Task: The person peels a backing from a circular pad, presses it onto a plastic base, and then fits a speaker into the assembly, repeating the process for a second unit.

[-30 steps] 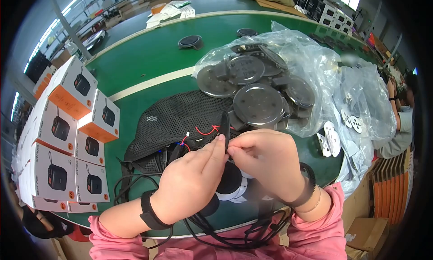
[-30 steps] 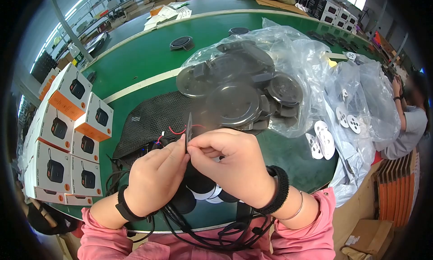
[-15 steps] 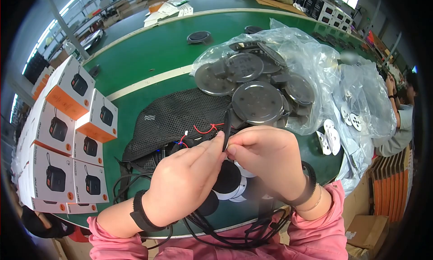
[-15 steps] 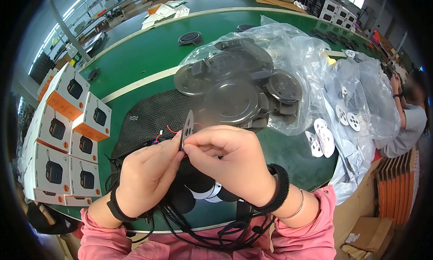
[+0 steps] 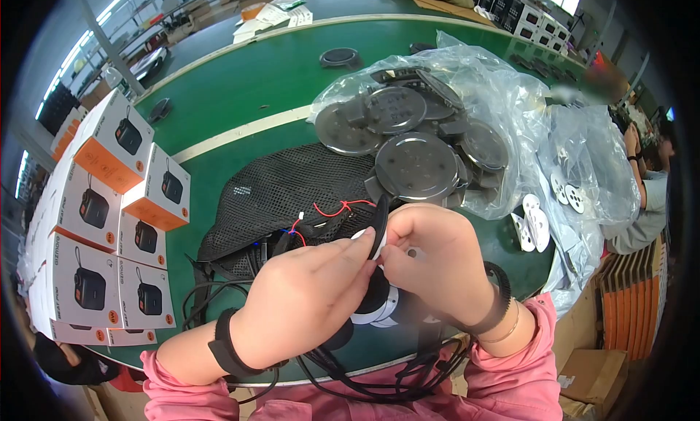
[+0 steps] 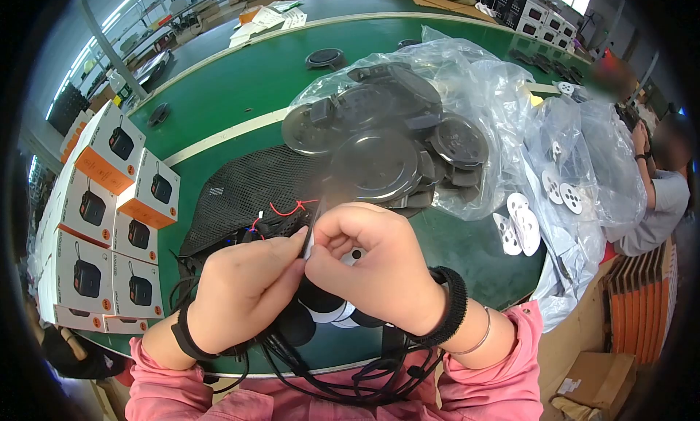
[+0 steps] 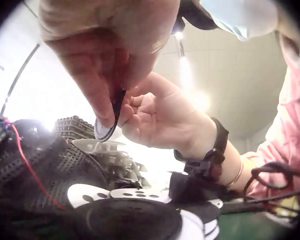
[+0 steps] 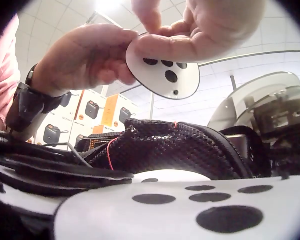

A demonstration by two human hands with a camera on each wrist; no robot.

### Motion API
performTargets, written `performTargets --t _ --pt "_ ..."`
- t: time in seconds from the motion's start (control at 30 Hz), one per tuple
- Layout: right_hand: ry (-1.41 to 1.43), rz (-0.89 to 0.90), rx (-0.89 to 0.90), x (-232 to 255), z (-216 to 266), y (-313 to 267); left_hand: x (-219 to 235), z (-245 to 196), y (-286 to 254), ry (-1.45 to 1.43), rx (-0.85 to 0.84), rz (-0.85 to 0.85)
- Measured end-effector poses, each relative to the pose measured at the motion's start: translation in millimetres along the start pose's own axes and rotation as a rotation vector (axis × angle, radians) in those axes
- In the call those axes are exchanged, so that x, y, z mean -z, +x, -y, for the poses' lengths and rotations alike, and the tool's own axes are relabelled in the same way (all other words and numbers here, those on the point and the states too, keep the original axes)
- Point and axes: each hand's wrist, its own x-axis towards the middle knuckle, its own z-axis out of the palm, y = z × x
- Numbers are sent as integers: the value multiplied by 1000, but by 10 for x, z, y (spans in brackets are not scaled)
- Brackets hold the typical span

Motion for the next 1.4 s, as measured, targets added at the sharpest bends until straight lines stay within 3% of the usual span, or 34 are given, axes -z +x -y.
performTargets --t 0.07,0.13,0.17,0.2,0.23,0.27,0.33,0.47,0.6,0.67,0.73,0.8,0.83,0.9,1.0,1.13,1.2,1.27,1.4 --pt "10 13 14 7 -4 -2 82 13 24 -148 48 27" --pt "245 55 -52 7 -14 -7 167 22 49 -388 257 159" --pt "243 52 -50 18 12 -6 145 38 28 -545 376 113" --pt "407 75 -177 42 59 -8 158 28 37 -546 369 114" --pt "568 99 -301 70 101 -11 175 12 54 -786 552 27" --pt "561 93 -289 110 132 -15 192 6 81 -1026 730 -61" --pt "822 156 -285 220 191 -33 280 96 87 -1098 699 -3" --pt "880 48 -40 430 331 -258 296 83 75 -1156 735 -9" --pt "515 -425 239 747 462 -585 237 23 80 -1026 676 -79" --pt "-139 -677 85 1098 481 -716 238 -16 88 -1003 651 -79" --pt "-426 -801 -27 1320 310 -734 227 -25 78 -1002 641 -65" --pt "-759 -766 -247 1440 187 -741 233 -10 68 -988 641 -67" --pt "-760 -768 -246 1495 89 -736 246 6 59 -1033 635 -43" --pt "-1024 -706 -236 1592 -75 -733 255 14 55 -1076 628 -22" --pt "-1085 -629 -250 1644 -81 -763 246 21 52 -1082 639 0" --pt "-1078 -609 -230 1445 88 -715 232 0 60 -1102 669 55" --pt "-938 -516 -85 1161 269 -645 233 -20 63 -1139 694 108" --pt "-771 -316 -23 878 477 -570 220 -29 39 -1150 697 125" --pt "-544 33 278 561 517 -365 218 -29 10 -1272 731 193"
